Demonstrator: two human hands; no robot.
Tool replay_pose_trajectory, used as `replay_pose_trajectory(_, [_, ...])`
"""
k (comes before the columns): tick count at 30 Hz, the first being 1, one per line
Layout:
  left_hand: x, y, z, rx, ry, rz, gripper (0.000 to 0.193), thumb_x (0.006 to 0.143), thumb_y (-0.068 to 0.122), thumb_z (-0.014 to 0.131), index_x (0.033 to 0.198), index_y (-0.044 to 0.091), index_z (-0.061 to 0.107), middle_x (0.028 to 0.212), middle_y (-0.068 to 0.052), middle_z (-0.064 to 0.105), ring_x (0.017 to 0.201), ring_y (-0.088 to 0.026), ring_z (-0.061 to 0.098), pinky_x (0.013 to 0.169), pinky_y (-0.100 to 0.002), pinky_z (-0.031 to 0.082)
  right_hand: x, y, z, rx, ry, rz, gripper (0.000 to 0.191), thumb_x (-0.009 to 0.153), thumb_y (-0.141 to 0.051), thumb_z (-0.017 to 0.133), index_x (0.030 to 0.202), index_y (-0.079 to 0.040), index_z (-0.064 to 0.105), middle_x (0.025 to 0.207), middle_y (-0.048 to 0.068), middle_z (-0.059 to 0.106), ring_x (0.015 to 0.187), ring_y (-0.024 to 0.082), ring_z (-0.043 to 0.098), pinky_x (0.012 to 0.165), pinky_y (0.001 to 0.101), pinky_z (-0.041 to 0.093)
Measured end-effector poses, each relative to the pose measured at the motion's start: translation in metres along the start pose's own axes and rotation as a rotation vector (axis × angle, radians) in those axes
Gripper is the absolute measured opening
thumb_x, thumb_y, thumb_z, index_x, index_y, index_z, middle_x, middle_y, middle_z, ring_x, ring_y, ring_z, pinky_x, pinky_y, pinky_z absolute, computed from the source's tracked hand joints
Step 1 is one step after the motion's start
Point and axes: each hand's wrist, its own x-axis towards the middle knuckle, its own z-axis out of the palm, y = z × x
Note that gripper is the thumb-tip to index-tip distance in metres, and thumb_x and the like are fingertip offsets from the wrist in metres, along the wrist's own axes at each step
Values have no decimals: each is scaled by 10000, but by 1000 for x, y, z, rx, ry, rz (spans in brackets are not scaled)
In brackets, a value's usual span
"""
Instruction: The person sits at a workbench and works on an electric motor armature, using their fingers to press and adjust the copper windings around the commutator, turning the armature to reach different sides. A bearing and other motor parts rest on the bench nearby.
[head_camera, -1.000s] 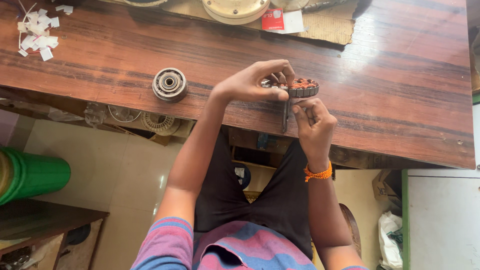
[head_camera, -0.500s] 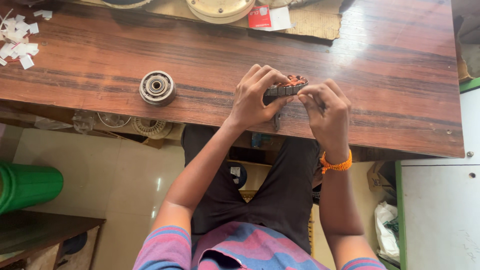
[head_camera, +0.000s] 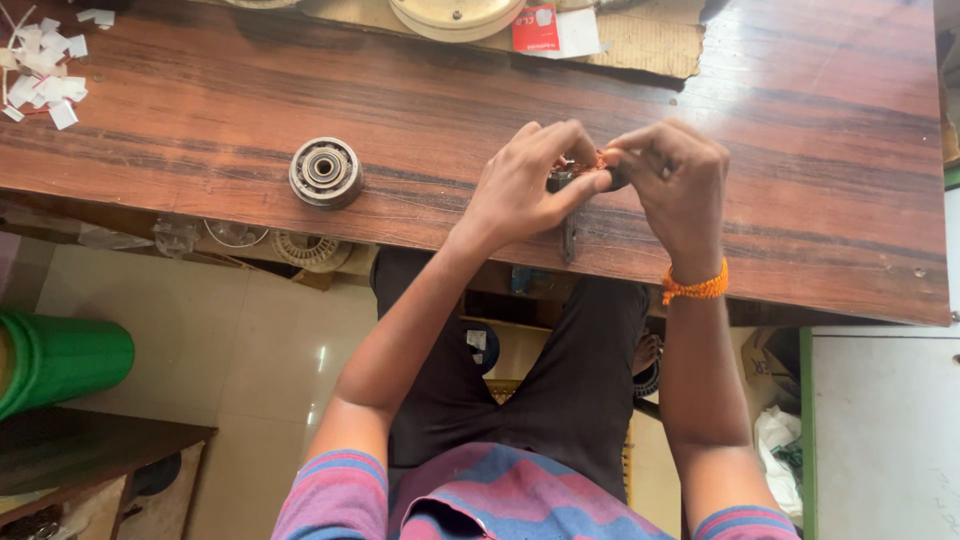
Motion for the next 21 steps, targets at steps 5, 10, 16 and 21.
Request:
replay_pose_trajectory(5, [29,4,8,0,4,-69,258,854,325,667,1031,138,686,910,-18,712,922,-162,648,794,-390,521,1,3,0,21,79,74,229,999,-199,865,991,-8,739,710,9,564,619,54,429,558,261,321])
replay_pose_trajectory(10, [38,-19,-3,-471,-234,-97,159,872,236,674,965,108,694,887,5,717,775,-71,658,706,-247,537,-11,-12,-1,90,49,122,207,1025,-205,790,981,-19,710,699,-59,594,573,13,471,499,229,316])
replay_pose_trajectory(16, [27,-52,-25,-643,-379,-38,149,883,121,649,1003,67,720,837,49,653,758,-28,555,649,-227,432,-47,-38,22,148,2,120,176,1011,-158,764,948,-10,692,677,-72,505,590,16,394,526,219,294])
replay_pose_trajectory(21, [32,-53,-23,-573,-423,-65,152,867,104,644,997,77,717,743,48,619,675,-31,507,593,-226,394,-61,-40,38,215,52,209,134,1004,-91,743,945,0,665,651,-69,437,595,16,338,537,224,261])
